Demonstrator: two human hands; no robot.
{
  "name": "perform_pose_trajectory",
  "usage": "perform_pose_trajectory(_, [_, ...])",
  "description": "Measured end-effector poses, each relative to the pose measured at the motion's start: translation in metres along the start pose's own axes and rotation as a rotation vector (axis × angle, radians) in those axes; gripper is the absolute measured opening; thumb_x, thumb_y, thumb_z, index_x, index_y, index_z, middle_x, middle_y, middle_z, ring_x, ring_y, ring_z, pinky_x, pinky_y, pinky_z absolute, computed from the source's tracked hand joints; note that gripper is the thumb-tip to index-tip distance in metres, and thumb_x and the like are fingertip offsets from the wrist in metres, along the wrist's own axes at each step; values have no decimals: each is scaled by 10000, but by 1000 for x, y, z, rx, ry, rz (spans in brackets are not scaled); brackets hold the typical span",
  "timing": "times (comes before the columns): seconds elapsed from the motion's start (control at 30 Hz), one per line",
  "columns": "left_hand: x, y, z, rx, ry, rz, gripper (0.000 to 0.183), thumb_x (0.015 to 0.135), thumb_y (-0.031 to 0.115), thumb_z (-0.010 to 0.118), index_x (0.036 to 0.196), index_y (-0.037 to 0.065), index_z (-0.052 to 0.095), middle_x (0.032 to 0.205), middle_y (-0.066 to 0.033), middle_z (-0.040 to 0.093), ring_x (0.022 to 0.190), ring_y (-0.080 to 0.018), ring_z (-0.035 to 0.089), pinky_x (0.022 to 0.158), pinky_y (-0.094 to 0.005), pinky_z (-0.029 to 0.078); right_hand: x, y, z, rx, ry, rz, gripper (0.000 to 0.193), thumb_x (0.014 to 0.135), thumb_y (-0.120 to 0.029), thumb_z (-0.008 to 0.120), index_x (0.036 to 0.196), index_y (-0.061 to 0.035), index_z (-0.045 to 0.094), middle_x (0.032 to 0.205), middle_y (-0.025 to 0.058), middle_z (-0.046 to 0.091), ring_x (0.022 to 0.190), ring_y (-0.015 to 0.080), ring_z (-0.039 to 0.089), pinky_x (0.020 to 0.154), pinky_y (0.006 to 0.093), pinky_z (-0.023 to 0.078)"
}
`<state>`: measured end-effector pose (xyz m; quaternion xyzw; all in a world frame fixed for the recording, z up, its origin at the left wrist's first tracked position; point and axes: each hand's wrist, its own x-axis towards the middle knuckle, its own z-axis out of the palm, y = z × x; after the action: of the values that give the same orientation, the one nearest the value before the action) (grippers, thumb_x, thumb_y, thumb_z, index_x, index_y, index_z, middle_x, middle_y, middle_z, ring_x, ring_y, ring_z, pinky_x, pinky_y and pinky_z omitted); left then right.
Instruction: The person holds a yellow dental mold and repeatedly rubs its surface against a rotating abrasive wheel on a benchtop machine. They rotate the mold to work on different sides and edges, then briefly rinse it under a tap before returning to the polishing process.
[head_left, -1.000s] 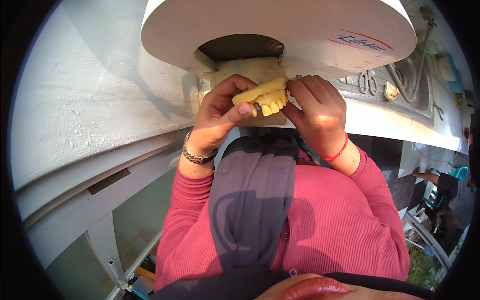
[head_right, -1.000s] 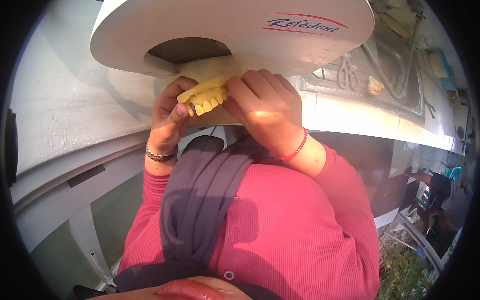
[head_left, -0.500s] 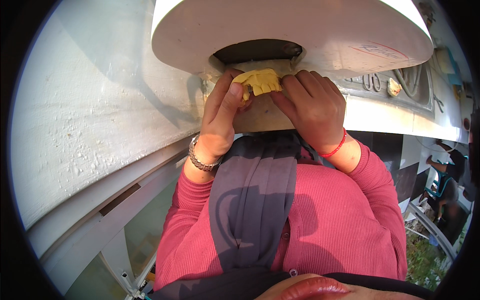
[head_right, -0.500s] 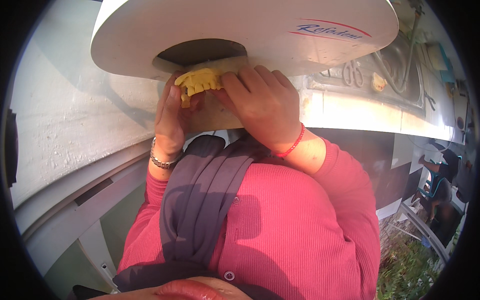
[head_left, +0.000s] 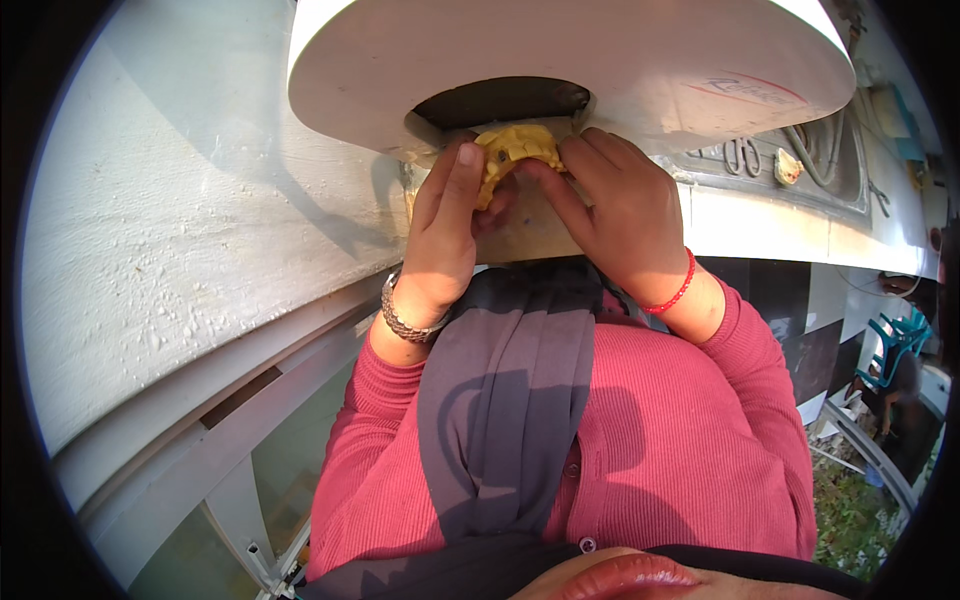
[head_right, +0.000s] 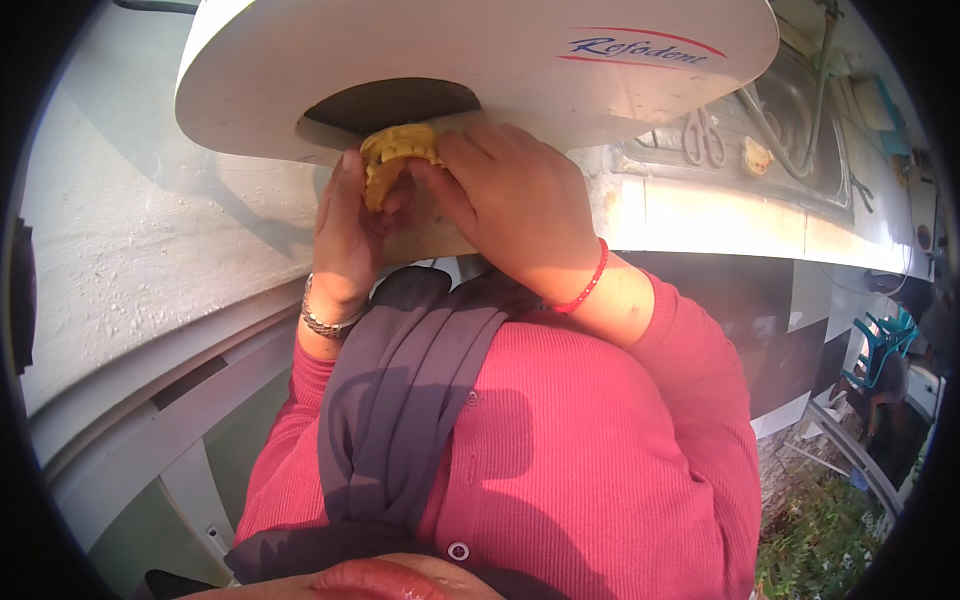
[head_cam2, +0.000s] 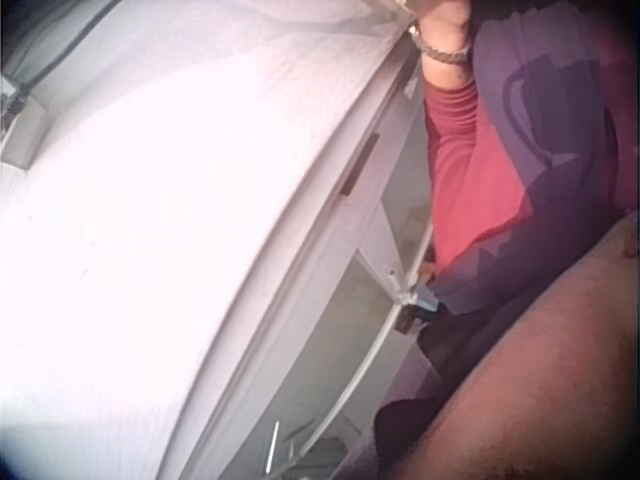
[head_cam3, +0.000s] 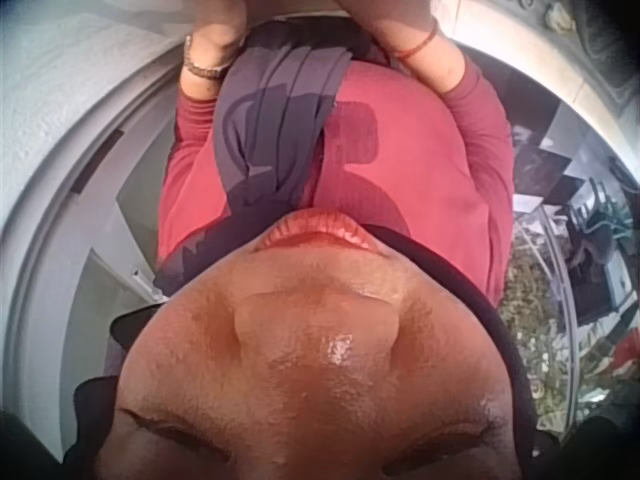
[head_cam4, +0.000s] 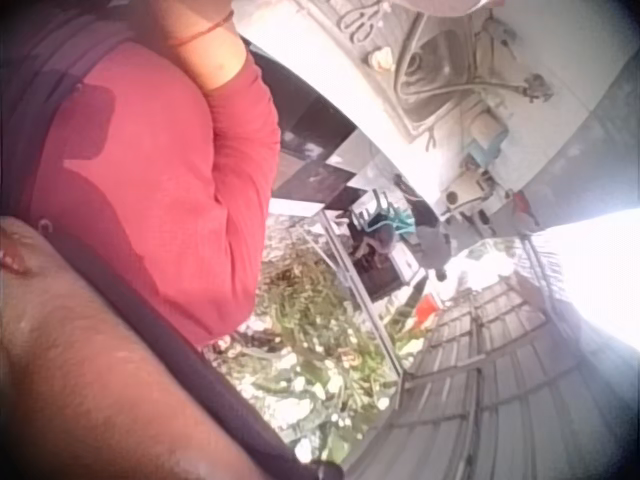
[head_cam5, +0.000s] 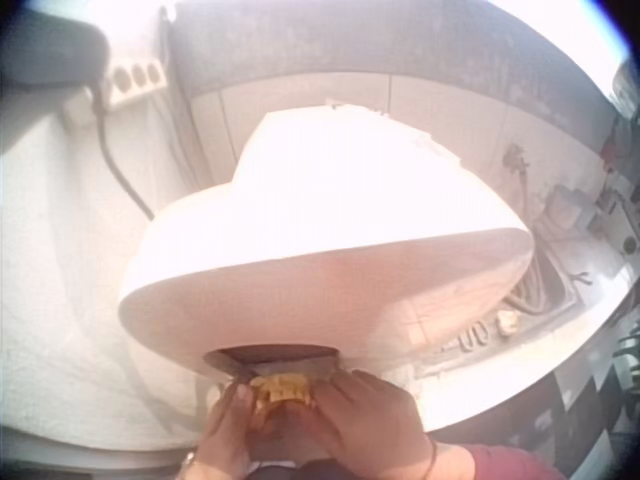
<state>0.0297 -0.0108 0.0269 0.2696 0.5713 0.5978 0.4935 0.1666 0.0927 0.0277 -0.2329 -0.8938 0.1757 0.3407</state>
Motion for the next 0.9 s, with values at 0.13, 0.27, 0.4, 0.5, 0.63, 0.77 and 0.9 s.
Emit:
perform_pose_trajectory(0.13, [-4, -5, 10, 168, 124, 282, 372, 945, 390, 533, 1083, 46, 515, 755, -36, 537, 722, -104, 516, 654, -243, 426, -4, 6, 3, 16, 25, -11, 158, 800, -204, 679, 776, -91, 571, 736, 37, 547, 663, 232, 565, 548, 357, 467])
perform_pose_trajectory(0.27, [-10, 0, 9, 928, 448, 702, 313, 795, 216, 729, 989, 39, 558, 736, -68, 556, 666, -172, 552, 603, -282, 458, -5, 8, 7, -50, 50, -46, 147, 781, -176, 691, 777, -92, 570, 757, 31, 537, 679, 207, 564, 540, 332, 467])
perform_pose_trajectory(0.4, [-9, -4, 3, 1129, 462, 659, 249, 729, 174, 776, 834, 52, 586, 689, -63, 566, 578, -213, 568, 524, -314, 465, -4, 10, 12, -108, 69, -109, 143, 763, -161, 699, 780, -95, 573, 764, 13, 521, 690, 179, 562, 539, 307, 469])
perform_pose_trajectory(0.5, [-2, -1, 2, 1211, 458, 639, 225, 747, 196, 758, 778, 64, 578, 657, -54, 571, 558, -223, 586, 498, -327, 464, -4, 12, 19, -102, 110, -134, 145, 755, -163, 705, 788, -99, 579, 760, 5, 519, 685, 171, 560, 541, 296, 471])
perform_pose_trajectory(0.63, [4, -2, -2, 1367, 431, 704, 183, 780, 190, 720, 772, 81, 573, 654, -56, 568, 569, -234, 592, 495, -341, 465, -4, 15, 26, -132, 119, -139, 149, 747, -168, 712, 804, -105, 590, 761, -1, 525, 677, 163, 561, 544, 288, 475])
perform_pose_trajectory(0.77, [9, -9, -7, 1433, 437, 824, 145, 794, 168, 699, 792, 91, 576, 669, -46, 544, 563, -220, 571, 495, -336, 455, -2, 14, 29, -165, 113, -110, 158, 746, -177, 714, 824, -105, 597, 767, -2, 538, 675, 162, 579, 547, 286, 480])
perform_pose_trajectory(0.9, [10, -13, -9, 1444, 430, 845, 144, 792, 154, 708, 810, 87, 581, 695, -52, 551, 595, -236, 575, 516, -344, 455, -1, 11, 30, -168, 75, -48, 182, 753, -196, 711, 859, -100, 598, 782, 5, 560, 670, 166, 603, 539, 290, 487])
